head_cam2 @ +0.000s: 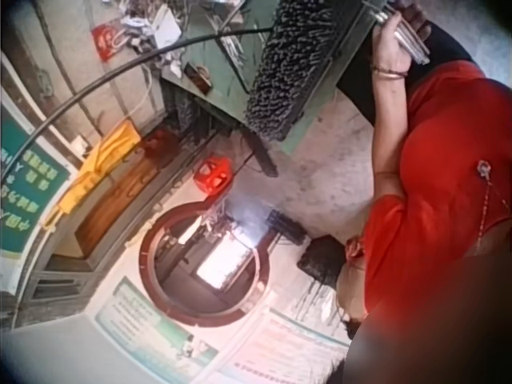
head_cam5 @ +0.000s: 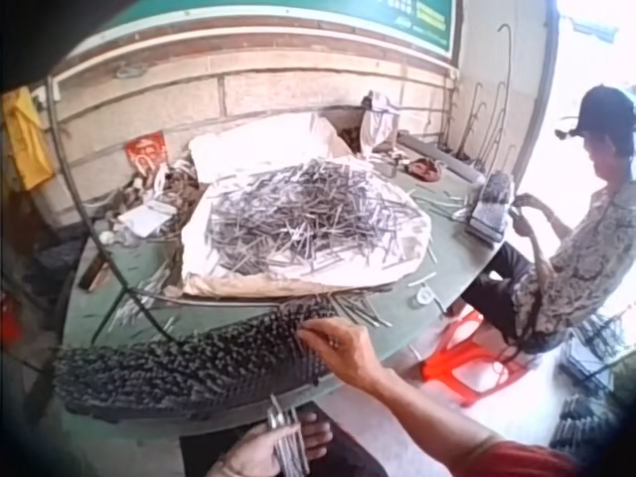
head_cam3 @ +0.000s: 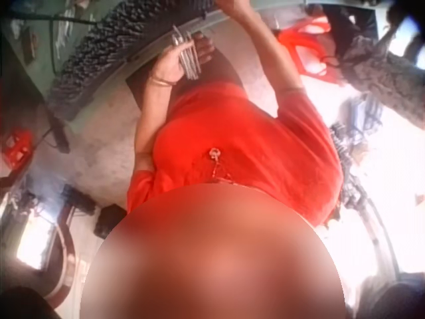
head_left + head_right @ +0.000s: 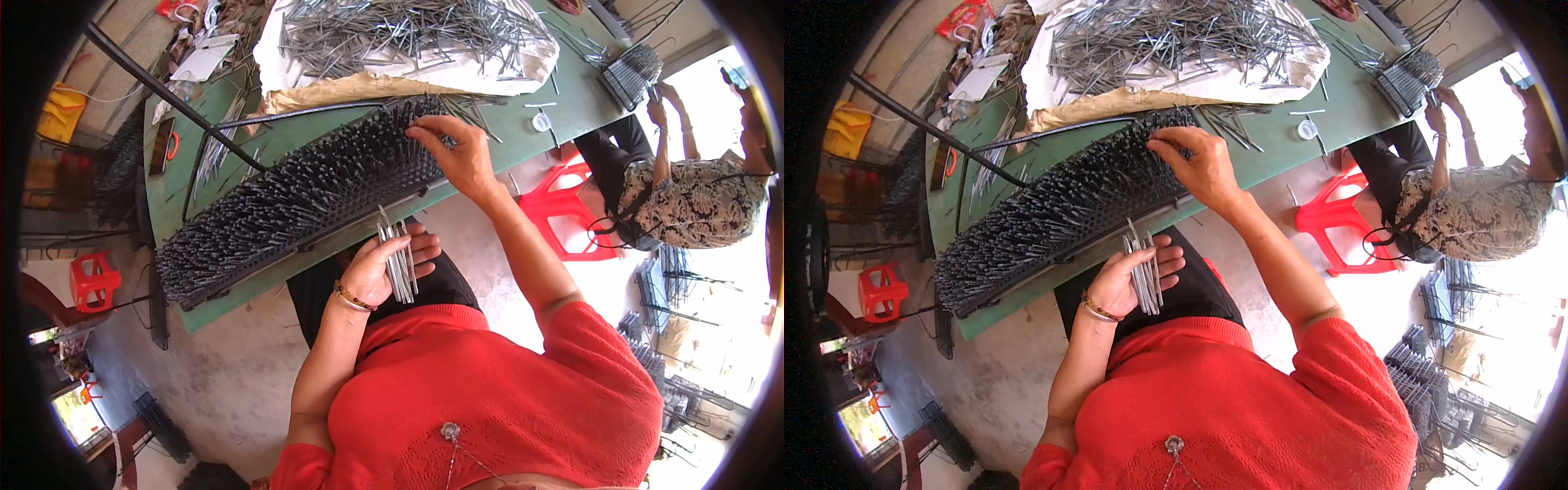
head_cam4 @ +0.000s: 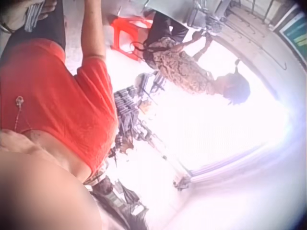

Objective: Manually inserting individual metal spikes into a black plastic base plate on a workbench.

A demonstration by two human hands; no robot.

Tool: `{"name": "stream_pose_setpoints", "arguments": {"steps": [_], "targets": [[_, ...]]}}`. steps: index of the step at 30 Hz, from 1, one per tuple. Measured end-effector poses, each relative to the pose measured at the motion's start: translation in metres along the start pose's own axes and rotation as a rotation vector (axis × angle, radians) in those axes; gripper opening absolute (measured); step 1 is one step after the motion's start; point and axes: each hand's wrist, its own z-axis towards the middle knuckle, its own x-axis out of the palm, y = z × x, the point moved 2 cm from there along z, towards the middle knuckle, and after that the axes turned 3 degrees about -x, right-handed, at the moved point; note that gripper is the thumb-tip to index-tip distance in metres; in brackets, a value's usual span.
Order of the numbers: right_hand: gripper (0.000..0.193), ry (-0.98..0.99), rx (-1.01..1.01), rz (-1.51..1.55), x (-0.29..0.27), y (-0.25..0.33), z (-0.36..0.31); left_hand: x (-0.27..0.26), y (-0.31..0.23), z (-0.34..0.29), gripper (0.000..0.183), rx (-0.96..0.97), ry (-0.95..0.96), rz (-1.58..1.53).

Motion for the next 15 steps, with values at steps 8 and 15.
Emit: {"name": "stream_pose_setpoints", "arguments": {"steps": [8,15], "targets": [[0.021,-0.068,-0.211,-0.171,0.009,0.000,-0.014,0.008,-0.001,-0.003,0.031,-0.001,-0.035,0.161],[0.031,0.057,-0.487,-0.368,0.007,0.000,-0.016,0.013,0.000,-0.001,0.032,0.002,-0.014,0.152]]}}
